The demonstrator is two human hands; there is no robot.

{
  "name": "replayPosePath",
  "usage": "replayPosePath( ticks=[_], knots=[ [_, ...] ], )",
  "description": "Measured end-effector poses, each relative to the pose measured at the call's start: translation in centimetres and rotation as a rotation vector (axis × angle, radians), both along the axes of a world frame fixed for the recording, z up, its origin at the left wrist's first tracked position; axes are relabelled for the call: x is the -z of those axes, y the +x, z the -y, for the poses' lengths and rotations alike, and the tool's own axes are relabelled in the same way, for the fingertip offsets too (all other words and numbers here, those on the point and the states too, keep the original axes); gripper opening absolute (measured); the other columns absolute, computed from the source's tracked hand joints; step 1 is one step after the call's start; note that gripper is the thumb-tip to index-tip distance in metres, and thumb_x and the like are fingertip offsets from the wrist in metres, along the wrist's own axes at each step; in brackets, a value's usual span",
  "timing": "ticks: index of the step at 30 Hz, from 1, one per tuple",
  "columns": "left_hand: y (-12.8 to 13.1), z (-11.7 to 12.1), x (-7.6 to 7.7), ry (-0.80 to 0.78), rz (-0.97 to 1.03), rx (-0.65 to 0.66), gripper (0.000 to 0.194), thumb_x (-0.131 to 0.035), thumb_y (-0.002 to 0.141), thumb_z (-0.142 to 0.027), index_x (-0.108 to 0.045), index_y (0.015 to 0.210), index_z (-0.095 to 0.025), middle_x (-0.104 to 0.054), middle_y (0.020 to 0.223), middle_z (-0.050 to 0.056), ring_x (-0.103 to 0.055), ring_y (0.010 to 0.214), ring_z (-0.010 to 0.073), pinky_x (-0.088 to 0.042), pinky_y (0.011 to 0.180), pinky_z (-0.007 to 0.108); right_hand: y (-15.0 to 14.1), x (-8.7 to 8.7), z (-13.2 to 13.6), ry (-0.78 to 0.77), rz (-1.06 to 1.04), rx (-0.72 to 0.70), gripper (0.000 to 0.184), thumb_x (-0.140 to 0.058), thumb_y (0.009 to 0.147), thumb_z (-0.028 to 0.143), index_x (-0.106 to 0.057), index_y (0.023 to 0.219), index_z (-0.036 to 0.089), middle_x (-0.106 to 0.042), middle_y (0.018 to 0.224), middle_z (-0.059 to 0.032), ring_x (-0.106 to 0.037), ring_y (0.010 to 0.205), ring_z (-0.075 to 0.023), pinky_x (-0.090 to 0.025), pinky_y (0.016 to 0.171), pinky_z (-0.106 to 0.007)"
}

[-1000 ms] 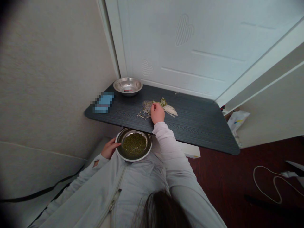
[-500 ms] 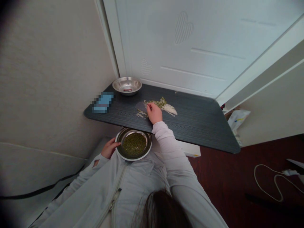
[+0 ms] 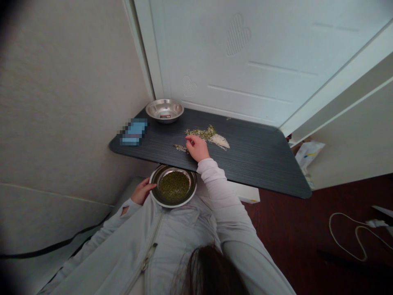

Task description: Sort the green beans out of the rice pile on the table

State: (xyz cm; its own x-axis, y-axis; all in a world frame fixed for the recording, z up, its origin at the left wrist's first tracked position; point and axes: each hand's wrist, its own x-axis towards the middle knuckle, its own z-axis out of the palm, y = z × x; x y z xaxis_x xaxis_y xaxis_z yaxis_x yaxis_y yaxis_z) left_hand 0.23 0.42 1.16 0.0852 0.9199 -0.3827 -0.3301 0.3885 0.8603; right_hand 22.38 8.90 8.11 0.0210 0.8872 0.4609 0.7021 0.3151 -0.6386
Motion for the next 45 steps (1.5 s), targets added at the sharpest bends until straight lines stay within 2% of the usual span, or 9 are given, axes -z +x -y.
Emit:
replayPosePath(
  ticks=[12,27,32,38,41,45],
  knots=[
    [-0.1,-0.1,0.3,0.024,0.021,0.019,0.046,-0.068,0.042,-0.023,-0.058,0.086,-0.012,-0.064,0.072,0.004,-0.056,0.078,0.0225,-0.037,0.076,0.035,-0.1,-0.1,0.7,-0.036,-0.095,-0.104,0.019,-0.042,0.064,0.023,-0.057,0.074,0.017,-0.052,0.063,0.0012,-0.043,0.055,-0.0097,-0.036,0.056,-0.023],
    [-0.2,-0.2,0.4,0.011,0.014,0.028,0.048,-0.068,0.042,-0.024,-0.058,0.087,-0.013,-0.064,0.07,0.004,-0.056,0.077,0.0232,-0.038,0.075,0.035,-0.1,0.1,0.7,-0.016,-0.13,-0.045,0.019,-0.04,0.067,0.024,-0.055,0.077,0.017,-0.053,0.069,0.0005,-0.044,0.059,-0.0098,-0.038,0.061,-0.024],
    [-0.1,-0.1,0.1,0.009,0.025,0.026,0.048,-0.068,0.042,-0.021,-0.058,0.087,-0.012,-0.064,0.069,0.003,-0.056,0.078,0.0229,-0.038,0.075,0.035,0.0,-0.2,0.9,-0.032,-0.219,-0.013,0.02,-0.041,0.066,0.026,-0.055,0.076,0.017,-0.054,0.068,0.0006,-0.045,0.059,-0.0099,-0.038,0.059,-0.023],
    [0.0,0.0,0.1,-0.024,0.049,0.004,0.044,-0.068,0.04,-0.021,-0.059,0.081,-0.012,-0.064,0.069,0.004,-0.056,0.076,0.0233,-0.039,0.073,0.036,0.2,-0.6,2.9,-0.146,-0.427,0.041,0.016,-0.041,0.063,0.024,-0.052,0.071,0.017,-0.051,0.061,0.0021,-0.044,0.054,-0.0093,-0.036,0.054,-0.022],
    [-0.2,-0.2,0.5,-0.024,0.036,0.001,0.042,-0.068,0.039,-0.021,-0.06,0.079,-0.012,-0.064,0.07,0.004,-0.056,0.075,0.023,-0.039,0.073,0.036,0.6,-0.4,4.1,-0.218,-0.384,0.031,0.013,-0.042,0.06,0.023,-0.052,0.067,0.017,-0.047,0.054,0.004,-0.04,0.048,-0.008,-0.032,0.048,-0.02],
    [-0.3,-0.3,0.8,-0.011,0.047,0.007,0.043,-0.068,0.04,-0.02,-0.06,0.081,-0.012,-0.064,0.071,0.003,-0.057,0.074,0.0223,-0.039,0.074,0.036,0.8,-0.1,5.0,-0.224,-0.344,0.051,0.012,-0.042,0.059,0.022,-0.052,0.064,0.017,-0.044,0.05,0.005,-0.037,0.045,-0.0076,-0.029,0.045,-0.02]
  ],
)
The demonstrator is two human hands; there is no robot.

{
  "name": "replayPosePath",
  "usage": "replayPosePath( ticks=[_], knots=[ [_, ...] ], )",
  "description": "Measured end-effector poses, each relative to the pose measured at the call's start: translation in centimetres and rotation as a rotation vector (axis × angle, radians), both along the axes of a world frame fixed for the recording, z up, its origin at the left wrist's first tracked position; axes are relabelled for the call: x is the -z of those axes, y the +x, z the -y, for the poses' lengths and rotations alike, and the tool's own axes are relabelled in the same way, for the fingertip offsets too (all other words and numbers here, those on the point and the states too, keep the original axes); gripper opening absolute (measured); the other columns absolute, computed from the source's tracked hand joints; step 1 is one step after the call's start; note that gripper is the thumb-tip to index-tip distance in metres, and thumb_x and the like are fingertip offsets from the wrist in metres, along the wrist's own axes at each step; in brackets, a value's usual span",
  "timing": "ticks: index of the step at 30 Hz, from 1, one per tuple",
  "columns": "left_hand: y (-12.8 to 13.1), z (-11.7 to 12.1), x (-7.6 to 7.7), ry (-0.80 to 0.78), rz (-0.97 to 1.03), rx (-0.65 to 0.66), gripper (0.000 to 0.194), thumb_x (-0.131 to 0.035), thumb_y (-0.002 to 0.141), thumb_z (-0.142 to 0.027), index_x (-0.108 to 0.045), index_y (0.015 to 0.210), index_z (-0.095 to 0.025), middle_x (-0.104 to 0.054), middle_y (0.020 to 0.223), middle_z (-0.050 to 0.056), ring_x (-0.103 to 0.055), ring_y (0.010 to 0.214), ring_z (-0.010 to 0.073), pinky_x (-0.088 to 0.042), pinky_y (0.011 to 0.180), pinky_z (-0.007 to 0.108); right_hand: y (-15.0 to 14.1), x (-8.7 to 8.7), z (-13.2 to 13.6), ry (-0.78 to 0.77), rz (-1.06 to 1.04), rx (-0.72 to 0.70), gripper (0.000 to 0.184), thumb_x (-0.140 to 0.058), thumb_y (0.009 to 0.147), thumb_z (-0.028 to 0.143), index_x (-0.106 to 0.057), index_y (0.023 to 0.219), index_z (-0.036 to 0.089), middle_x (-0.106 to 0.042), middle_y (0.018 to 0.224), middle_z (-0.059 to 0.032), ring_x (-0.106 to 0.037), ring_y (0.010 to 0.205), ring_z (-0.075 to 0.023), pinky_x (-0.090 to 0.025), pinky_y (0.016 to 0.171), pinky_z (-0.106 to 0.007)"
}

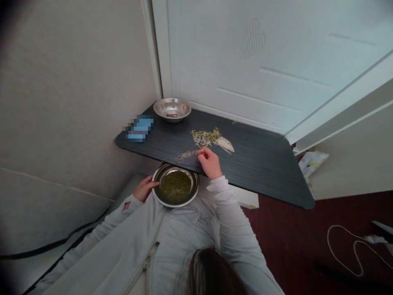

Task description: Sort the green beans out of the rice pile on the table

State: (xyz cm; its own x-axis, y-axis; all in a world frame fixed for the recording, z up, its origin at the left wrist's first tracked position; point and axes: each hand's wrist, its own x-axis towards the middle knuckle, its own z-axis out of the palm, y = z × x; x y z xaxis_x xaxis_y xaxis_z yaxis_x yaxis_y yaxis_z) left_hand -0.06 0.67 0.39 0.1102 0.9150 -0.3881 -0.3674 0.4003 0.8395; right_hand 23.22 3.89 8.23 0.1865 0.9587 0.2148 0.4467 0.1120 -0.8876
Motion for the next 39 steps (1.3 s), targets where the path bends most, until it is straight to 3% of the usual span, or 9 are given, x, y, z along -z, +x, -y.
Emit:
replayPosePath(
  ticks=[11,21,27,35,39],
  knots=[
    [0.3,0.4,-1.0,-0.026,0.022,-0.032,0.038,-0.068,0.04,-0.017,-0.059,0.077,-0.012,-0.063,0.065,0.002,-0.057,0.07,0.0212,-0.038,0.075,0.036,-0.3,-0.1,0.4,0.018,0.074,0.035,0.013,-0.041,0.059,0.022,-0.052,0.065,0.018,-0.047,0.052,0.0044,-0.04,0.047,-0.0086,-0.032,0.047,-0.021],
    [0.1,0.1,-0.1,-0.002,0.041,0.002,0.046,-0.068,0.042,-0.017,-0.058,0.087,-0.012,-0.064,0.071,0.002,-0.057,0.075,0.0209,-0.037,0.079,0.036,-0.5,-0.2,0.5,0.012,0.142,-0.081,0.015,-0.043,0.058,0.02,-0.053,0.069,0.017,-0.047,0.054,0.0041,-0.041,0.05,-0.0083,-0.033,0.05,-0.021],
    [0.0,0.0,0.3,-0.004,0.052,0.005,0.045,-0.068,0.041,-0.016,-0.059,0.085,-0.012,-0.064,0.071,0.002,-0.057,0.073,0.0198,-0.037,0.078,0.035,-0.3,0.0,0.4,-0.005,0.072,-0.152,0.015,-0.043,0.059,0.02,-0.053,0.07,0.017,-0.048,0.056,0.0038,-0.041,0.051,-0.008,-0.033,0.051,-0.02],
    [0.1,0.1,-0.2,-0.005,0.027,-0.008,0.045,-0.068,0.04,-0.016,-0.059,0.084,-0.012,-0.064,0.07,0.002,-0.057,0.073,0.0197,-0.037,0.078,0.035,-0.1,0.0,0.1,0.062,-0.056,0.109,0.015,-0.043,0.061,0.021,-0.052,0.072,0.016,-0.049,0.059,0.0029,-0.041,0.052,-0.0083,-0.033,0.052,-0.02],
    [0.1,0.1,-0.2,-0.01,0.008,-0.014,0.046,-0.069,0.039,-0.017,-0.059,0.084,-0.011,-0.064,0.069,0.003,-0.057,0.074,0.0207,-0.038,0.077,0.035,-0.2,-0.1,0.2,0.051,-0.031,0.134,0.015,-0.044,0.06,0.021,-0.053,0.07,0.016,-0.05,0.059,0.0029,-0.042,0.052,-0.0082,-0.033,0.053,-0.021]
  ],
)
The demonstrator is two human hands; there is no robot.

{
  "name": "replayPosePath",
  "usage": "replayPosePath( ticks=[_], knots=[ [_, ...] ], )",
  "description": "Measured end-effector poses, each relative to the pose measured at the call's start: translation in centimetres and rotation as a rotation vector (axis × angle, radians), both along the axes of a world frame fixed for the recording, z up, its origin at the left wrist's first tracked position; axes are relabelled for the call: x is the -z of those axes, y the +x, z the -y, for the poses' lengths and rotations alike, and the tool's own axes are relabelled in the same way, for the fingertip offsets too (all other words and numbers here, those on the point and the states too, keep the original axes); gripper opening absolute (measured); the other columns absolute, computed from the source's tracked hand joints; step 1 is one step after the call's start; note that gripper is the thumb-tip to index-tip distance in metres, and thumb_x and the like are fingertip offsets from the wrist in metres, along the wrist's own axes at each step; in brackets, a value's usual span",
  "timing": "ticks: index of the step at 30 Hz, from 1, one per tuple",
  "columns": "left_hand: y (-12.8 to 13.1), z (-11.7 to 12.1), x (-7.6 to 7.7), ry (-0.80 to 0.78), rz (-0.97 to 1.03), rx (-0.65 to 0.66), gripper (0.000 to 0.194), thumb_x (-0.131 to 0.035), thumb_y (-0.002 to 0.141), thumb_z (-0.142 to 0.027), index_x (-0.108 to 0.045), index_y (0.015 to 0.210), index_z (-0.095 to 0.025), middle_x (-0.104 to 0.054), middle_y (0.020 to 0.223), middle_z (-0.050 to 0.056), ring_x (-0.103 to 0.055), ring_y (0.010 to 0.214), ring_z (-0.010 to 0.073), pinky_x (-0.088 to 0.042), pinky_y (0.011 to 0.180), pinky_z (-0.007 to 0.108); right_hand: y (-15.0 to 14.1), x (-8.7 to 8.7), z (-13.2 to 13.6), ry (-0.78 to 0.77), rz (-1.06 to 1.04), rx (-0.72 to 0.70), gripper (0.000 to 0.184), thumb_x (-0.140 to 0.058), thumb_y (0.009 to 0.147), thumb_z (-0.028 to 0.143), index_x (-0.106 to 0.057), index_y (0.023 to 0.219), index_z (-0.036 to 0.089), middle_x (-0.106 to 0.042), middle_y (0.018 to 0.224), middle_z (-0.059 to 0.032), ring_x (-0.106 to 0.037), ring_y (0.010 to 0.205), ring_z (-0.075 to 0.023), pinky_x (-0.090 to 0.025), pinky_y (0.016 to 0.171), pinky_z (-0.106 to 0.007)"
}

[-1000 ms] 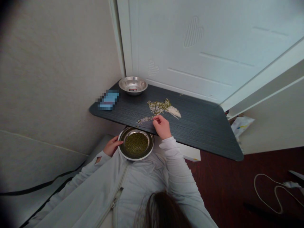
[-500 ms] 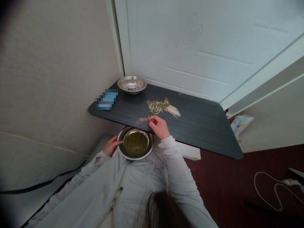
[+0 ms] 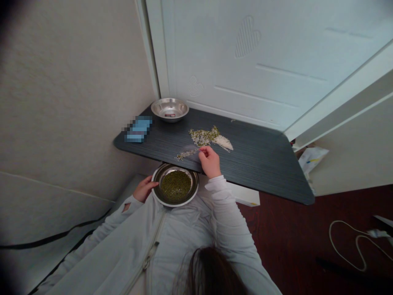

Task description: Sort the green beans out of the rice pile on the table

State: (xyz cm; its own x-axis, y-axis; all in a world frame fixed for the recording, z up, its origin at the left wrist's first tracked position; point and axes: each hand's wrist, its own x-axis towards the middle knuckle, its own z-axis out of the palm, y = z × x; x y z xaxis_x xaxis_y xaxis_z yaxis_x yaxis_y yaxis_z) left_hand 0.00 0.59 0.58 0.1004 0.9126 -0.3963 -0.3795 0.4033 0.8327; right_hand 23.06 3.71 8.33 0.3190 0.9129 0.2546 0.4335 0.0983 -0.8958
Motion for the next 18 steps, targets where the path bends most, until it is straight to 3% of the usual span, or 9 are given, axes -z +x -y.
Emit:
replayPosePath(
  ticks=[8,18],
  knots=[
    [0.1,0.0,-0.2,0.003,0.024,-0.002,0.045,-0.068,0.04,-0.016,-0.059,0.083,-0.011,-0.064,0.07,0.003,-0.057,0.073,0.0201,-0.037,0.077,0.035,0.1,0.0,0.0,0.003,-0.009,0.011,0.014,-0.043,0.06,0.021,-0.053,0.068,0.016,-0.049,0.057,0.0035,-0.04,0.051,-0.0082,-0.033,0.051,-0.02],
    [0.4,0.3,-0.7,-0.006,0.049,-0.012,0.044,-0.067,0.041,-0.016,-0.057,0.084,-0.011,-0.064,0.064,0.002,-0.057,0.07,0.0201,-0.038,0.076,0.035,0.8,0.9,-0.6,0.09,-0.051,0.214,0.019,-0.04,0.063,0.024,-0.052,0.075,0.016,-0.051,0.063,0.0016,-0.043,0.056,-0.0095,-0.035,0.058,-0.023]
  ],
)
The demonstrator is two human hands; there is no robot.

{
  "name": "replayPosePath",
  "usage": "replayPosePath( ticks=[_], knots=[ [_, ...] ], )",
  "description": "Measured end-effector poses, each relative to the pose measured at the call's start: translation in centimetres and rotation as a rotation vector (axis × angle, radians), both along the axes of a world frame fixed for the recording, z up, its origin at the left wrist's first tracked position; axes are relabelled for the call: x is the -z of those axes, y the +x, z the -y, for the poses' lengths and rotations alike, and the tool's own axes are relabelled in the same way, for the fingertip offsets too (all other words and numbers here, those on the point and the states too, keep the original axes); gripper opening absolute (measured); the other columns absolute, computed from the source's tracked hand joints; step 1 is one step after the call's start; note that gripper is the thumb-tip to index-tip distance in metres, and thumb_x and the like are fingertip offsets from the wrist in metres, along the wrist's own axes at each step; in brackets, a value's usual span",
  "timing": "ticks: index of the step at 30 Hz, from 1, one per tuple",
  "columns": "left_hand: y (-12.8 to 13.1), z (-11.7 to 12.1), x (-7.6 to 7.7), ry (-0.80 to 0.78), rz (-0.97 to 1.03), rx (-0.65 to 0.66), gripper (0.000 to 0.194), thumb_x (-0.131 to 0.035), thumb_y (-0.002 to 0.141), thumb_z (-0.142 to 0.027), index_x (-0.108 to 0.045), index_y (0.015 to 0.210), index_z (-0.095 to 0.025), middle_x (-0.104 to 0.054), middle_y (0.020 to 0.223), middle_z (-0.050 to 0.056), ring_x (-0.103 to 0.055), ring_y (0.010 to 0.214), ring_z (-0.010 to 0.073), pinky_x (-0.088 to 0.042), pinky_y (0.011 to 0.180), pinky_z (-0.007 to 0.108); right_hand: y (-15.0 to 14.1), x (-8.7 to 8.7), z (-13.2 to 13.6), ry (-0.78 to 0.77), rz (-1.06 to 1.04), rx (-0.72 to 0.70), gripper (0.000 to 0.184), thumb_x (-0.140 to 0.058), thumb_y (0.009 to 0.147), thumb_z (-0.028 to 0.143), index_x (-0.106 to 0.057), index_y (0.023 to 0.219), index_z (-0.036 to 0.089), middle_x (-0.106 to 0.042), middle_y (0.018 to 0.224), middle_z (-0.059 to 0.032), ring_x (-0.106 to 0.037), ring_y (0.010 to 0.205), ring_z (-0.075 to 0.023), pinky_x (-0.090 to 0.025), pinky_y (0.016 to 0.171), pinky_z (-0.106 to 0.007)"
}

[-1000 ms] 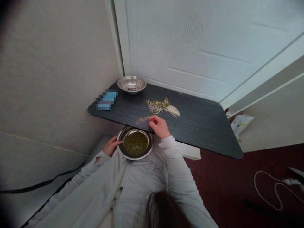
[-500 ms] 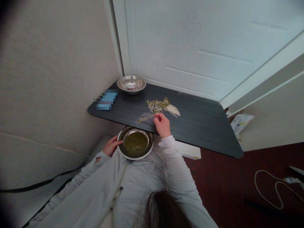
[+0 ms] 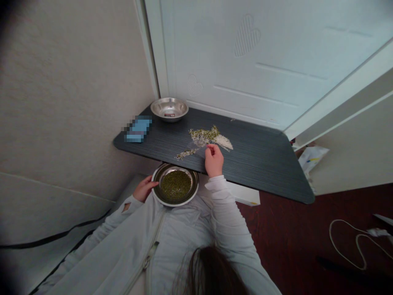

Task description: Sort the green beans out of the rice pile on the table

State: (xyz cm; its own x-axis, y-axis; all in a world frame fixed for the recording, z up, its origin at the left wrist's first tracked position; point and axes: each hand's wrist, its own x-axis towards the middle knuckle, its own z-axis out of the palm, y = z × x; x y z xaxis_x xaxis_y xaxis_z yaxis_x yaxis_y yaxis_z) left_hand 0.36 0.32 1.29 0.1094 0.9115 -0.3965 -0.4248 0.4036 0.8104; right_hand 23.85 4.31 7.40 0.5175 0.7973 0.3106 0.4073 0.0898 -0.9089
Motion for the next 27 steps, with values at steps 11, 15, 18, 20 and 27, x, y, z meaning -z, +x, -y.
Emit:
replayPosePath(
  ticks=[11,15,18,20,27],
  knots=[
    [-0.12,-0.09,0.2,-0.004,-0.009,0.021,0.046,-0.068,0.041,-0.02,-0.058,0.085,-0.011,-0.064,0.065,0.002,-0.057,0.073,0.0213,-0.038,0.076,0.036,-0.05,0.03,-0.11,-0.018,0.07,-0.019,0.021,-0.039,0.065,0.025,-0.053,0.078,0.015,-0.054,0.069,-0.001,-0.046,0.06,-0.0105,-0.037,0.062,-0.024],
    [-0.14,-0.08,0.12,-0.002,-0.035,0.022,0.048,-0.069,0.04,-0.021,-0.058,0.086,-0.011,-0.064,0.067,0.003,-0.057,0.075,0.0227,-0.039,0.076,0.036,-0.05,-0.05,-0.07,-0.043,0.077,-0.029,0.021,-0.039,0.066,0.026,-0.053,0.079,0.016,-0.054,0.069,-0.0013,-0.045,0.058,-0.0106,-0.037,0.061,-0.024],
    [-0.19,-0.13,0.21,0.005,-0.048,0.026,0.049,-0.069,0.04,-0.022,-0.058,0.087,-0.011,-0.064,0.07,0.004,-0.056,0.077,0.0231,-0.039,0.076,0.037,-0.22,-0.31,0.15,-0.056,0.091,-0.071,0.022,-0.039,0.066,0.027,-0.054,0.079,0.016,-0.054,0.067,-0.001,-0.044,0.056,-0.0104,-0.036,0.059,-0.024],
    [-0.24,-0.19,0.36,0.006,-0.045,0.029,0.05,-0.069,0.041,-0.021,-0.058,0.088,-0.012,-0.064,0.071,0.004,-0.056,0.077,0.0228,-0.038,0.076,0.036,-0.37,-0.52,0.34,-0.055,0.108,-0.132,0.023,-0.04,0.067,0.027,-0.054,0.08,0.016,-0.054,0.068,-0.0009,-0.043,0.056,-0.0101,-0.036,0.058,-0.023],
    [-0.14,-0.17,0.34,0.019,-0.023,0.035,0.054,-0.069,0.039,-0.022,-0.057,0.091,-0.011,-0.064,0.071,0.004,-0.055,0.08,0.0238,-0.037,0.078,0.037,-0.6,-0.85,0.7,-0.065,0.164,-0.245,0.023,-0.041,0.068,0.028,-0.055,0.082,0.017,-0.055,0.071,-0.0009,-0.043,0.056,-0.0096,-0.035,0.058,-0.023]
  ],
)
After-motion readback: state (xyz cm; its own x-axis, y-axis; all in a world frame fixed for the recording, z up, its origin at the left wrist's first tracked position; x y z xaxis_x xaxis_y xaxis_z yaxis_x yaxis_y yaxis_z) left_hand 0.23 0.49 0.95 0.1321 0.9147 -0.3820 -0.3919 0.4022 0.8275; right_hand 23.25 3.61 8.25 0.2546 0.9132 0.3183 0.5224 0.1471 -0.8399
